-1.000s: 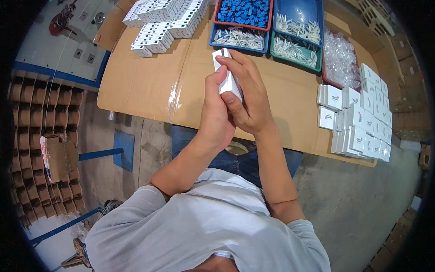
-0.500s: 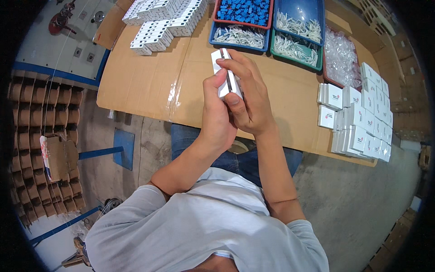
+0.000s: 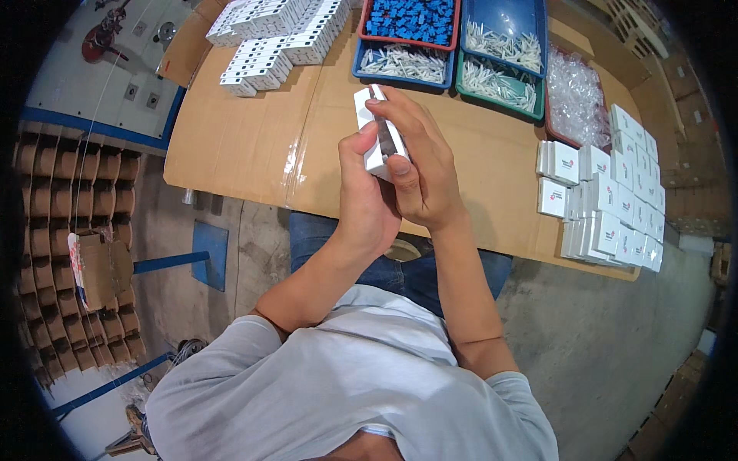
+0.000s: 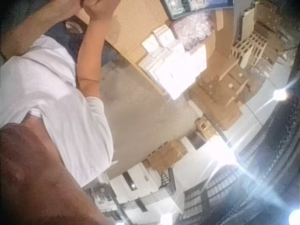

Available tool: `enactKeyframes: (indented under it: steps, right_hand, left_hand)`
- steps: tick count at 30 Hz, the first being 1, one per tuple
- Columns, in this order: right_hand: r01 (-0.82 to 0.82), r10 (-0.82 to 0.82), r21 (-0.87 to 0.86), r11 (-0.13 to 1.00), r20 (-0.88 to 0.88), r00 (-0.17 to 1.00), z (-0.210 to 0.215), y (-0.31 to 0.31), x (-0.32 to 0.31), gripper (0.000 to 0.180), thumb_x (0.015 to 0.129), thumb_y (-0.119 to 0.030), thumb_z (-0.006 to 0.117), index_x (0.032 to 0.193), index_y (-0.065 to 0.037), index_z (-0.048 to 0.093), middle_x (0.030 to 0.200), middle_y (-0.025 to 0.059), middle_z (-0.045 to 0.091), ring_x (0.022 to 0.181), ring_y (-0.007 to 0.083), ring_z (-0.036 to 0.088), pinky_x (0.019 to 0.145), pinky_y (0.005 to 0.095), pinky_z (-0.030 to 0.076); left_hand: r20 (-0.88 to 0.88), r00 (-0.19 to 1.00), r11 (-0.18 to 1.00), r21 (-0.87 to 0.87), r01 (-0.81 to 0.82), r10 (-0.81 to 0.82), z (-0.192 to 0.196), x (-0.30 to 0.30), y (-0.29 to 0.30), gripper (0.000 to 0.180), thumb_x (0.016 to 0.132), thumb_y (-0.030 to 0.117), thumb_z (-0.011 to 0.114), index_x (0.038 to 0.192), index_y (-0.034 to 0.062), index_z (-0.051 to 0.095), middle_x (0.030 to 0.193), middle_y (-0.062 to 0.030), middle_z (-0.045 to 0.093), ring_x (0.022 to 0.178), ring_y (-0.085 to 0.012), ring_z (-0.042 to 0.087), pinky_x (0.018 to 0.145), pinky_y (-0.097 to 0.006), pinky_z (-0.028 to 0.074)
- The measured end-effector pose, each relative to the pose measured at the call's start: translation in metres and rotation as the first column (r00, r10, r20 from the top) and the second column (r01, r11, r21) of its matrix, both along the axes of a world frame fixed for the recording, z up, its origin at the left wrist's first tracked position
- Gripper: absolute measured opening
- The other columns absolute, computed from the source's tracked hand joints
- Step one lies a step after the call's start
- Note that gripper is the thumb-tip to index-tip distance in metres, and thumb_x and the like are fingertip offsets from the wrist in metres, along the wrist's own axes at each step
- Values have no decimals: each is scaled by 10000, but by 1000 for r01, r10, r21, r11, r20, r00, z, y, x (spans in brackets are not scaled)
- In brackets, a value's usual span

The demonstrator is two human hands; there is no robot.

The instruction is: Folding small cardboard boxes and placing components from plastic bags and bins into them.

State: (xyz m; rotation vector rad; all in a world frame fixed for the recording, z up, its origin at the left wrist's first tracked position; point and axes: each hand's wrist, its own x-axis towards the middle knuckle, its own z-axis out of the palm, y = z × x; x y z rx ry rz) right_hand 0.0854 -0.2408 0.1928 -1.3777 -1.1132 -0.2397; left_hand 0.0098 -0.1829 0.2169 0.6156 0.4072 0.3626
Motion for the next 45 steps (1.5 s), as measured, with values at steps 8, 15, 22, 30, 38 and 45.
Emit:
enactKeyframes:
  steps: [8,15,22,30,38,45]
  right_hand:
    - [-144,145,12,989,-96,985,-2,-2,9,787,1022,-648,416,1460,-2,514,1445,240,558,1337,370,544,1089,440,425]
    - [-349,309,36,937,-556,772,26,-20,-1,953,923,-629,654,1566,11,362,1569,155,451,1421,248,454,1156,376,363]
    - [-304,267,1,953,-484,834,29,-27,1,867,801,-394,864,1515,-65,498,1455,123,555,1329,240,536,1115,387,427]
    - [-41,14,-326,945,-83,996,36,-34,11,924,612,-344,955,1437,-126,601,1476,133,552,1302,276,574,1052,406,477]
    - [-92,31,-406,909,-155,987,34,-46,19,731,700,-148,877,1392,-128,641,1483,117,554,1254,272,609,986,391,514]
    - [-162,94,-387,908,-188,978,33,-53,29,759,701,-314,882,1381,-75,641,1454,122,599,1366,292,542,1148,426,397]
  left_hand:
    - [45,998,999,38,37,-39,0,2,7,559,992,524,473,1364,108,509,1187,-32,608,1123,-153,609,985,-341,475]
    - [311,948,630,749,-204,-63,-28,5,26,1179,794,435,722,1632,86,-30,1629,-189,249,1481,-332,321,1206,-457,277]
    - [359,920,696,701,-156,-155,-30,5,36,1252,793,686,659,1646,149,-85,1718,-146,50,1549,-346,213,1230,-490,236]
    - [-105,896,896,73,439,-431,13,-10,35,749,1020,669,381,1511,106,427,1343,-90,618,1228,-261,621,1022,-381,503]
    - [259,891,800,-398,450,-372,-6,-7,42,678,1046,620,340,1412,73,500,1231,-194,620,1040,-332,639,904,-423,529]
    - [425,839,526,-654,544,-339,-7,-7,46,534,1067,427,383,1421,42,491,1291,-232,573,1094,-360,575,941,-458,492]
